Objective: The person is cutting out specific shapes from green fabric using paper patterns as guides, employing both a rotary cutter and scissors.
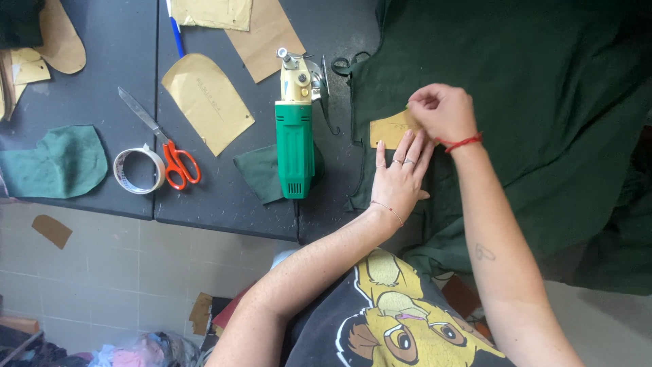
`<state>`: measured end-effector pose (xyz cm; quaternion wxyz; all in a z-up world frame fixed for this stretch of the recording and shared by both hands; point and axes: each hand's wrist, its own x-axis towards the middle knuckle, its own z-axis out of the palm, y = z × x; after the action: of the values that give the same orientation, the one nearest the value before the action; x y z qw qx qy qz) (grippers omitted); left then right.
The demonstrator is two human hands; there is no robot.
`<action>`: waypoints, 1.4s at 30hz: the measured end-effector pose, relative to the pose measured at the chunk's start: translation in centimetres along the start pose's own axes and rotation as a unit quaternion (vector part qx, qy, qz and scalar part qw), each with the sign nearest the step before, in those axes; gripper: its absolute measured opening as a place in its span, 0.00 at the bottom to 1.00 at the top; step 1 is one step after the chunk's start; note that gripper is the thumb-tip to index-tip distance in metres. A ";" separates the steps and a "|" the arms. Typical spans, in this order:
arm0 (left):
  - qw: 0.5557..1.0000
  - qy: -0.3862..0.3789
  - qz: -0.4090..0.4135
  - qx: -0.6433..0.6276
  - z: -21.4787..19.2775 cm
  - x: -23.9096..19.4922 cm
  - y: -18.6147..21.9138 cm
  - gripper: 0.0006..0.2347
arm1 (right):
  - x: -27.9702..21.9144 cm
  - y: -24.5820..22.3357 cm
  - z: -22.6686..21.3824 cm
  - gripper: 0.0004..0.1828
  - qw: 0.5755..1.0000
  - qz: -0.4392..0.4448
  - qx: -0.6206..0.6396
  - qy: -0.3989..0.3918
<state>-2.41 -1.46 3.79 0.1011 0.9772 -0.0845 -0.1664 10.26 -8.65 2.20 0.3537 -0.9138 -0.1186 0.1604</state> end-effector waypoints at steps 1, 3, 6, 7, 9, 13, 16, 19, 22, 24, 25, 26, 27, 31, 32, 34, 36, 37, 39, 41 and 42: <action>1.000 0.000 -0.001 0.003 -0.4 -0.1 0.0 0.43 | 0.1 -0.6 -0.6 0.05 1.000 0.014 -0.006 -0.001; 1.000 0.001 -0.002 0.007 -0.5 0.0 0.1 0.43 | 0.4 -1.1 -1.4 0.05 1.000 0.028 -0.013 -0.002; 0.998 0.062 -0.001 0.015 0.4 0.7 0.2 0.40 | 0.5 -0.7 -2.0 0.05 0.999 0.048 -0.025 0.004; 0.992 0.127 0.001 0.003 0.8 1.2 0.2 0.36 | 0.3 -0.3 -2.0 0.05 0.997 0.068 -0.006 0.022; 0.981 0.193 -0.001 -0.009 1.2 2.0 0.0 0.33 | 0.0 0.1 -1.9 0.05 0.996 0.086 0.013 0.037; 0.970 0.240 -0.006 -0.037 0.6 2.9 -1.0 0.28 | -0.3 0.9 -0.8 0.05 0.989 0.112 0.046 0.080; 0.963 0.268 -0.014 -0.031 -0.1 3.2 -1.7 0.31 | -0.4 0.9 -0.9 0.05 0.993 0.085 0.001 0.078; 0.968 0.244 -0.021 -0.049 -0.8 3.1 -1.8 0.29 | -0.9 2.8 -1.9 0.05 0.991 0.096 -0.029 0.083; 0.979 0.185 -0.017 -0.083 -1.2 3.3 -2.2 0.24 | -1.7 3.4 -2.7 0.05 0.990 0.099 -0.001 0.103; 0.982 0.164 -0.011 -0.096 -1.2 3.3 -2.3 0.23 | -2.4 3.1 -2.8 0.05 0.989 0.089 0.031 0.117; 0.983 0.158 -0.010 -0.089 -1.1 3.4 -2.3 0.21 | -2.7 2.9 -2.7 0.05 0.984 0.091 0.067 0.137; 0.985 0.155 -0.010 -0.080 -1.1 3.6 -2.5 0.20 | -2.7 2.6 -2.5 0.06 0.978 0.090 0.105 0.156; 0.984 0.157 -0.011 -0.079 -0.9 3.8 -2.5 0.20 | -2.7 2.4 -2.5 0.06 0.978 0.088 0.105 0.156; 0.979 0.189 -0.001 -0.069 0.8 4.1 -2.6 0.20 | -3.0 2.5 -1.7 0.05 0.980 0.069 0.024 0.185; 0.978 0.200 0.004 -0.067 1.3 4.4 -2.6 0.20 | -2.9 2.7 -1.5 0.04 0.979 0.050 -0.007 0.196; 0.978 0.195 0.010 -0.072 0.7 4.1 -2.8 0.19 | -3.7 2.7 -1.4 0.03 0.980 0.026 -0.032 0.194; 0.978 0.193 0.014 -0.075 0.4 4.1 -2.9 0.19 | -4.7 2.8 -1.1 0.04 0.980 0.000 -0.056 0.192; 0.978 0.199 0.012 -0.066 0.6 4.1 -2.9 0.20 | -5.5 3.0 -0.8 0.03 0.975 0.000 -0.080 0.205; 0.977 0.204 0.007 -0.058 0.9 4.1 -2.9 0.22 | -7.0 3.1 0.1 0.04 0.971 0.000 -0.103 0.217; 0.976 0.213 0.000 -0.046 1.3 4.3 -2.7 0.23 | -8.5 3.3 1.0 0.03 0.962 0.043 -0.111 0.245; 0.976 0.214 0.000 -0.046 1.2 4.5 -2.9 0.23 | -8.8 2.8 1.3 0.03 0.962 0.043 -0.111 0.246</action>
<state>1.71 0.23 0.71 0.1615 0.9845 -0.0534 0.0427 1.98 -12.71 1.21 0.2609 -0.9629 -0.0054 -0.0684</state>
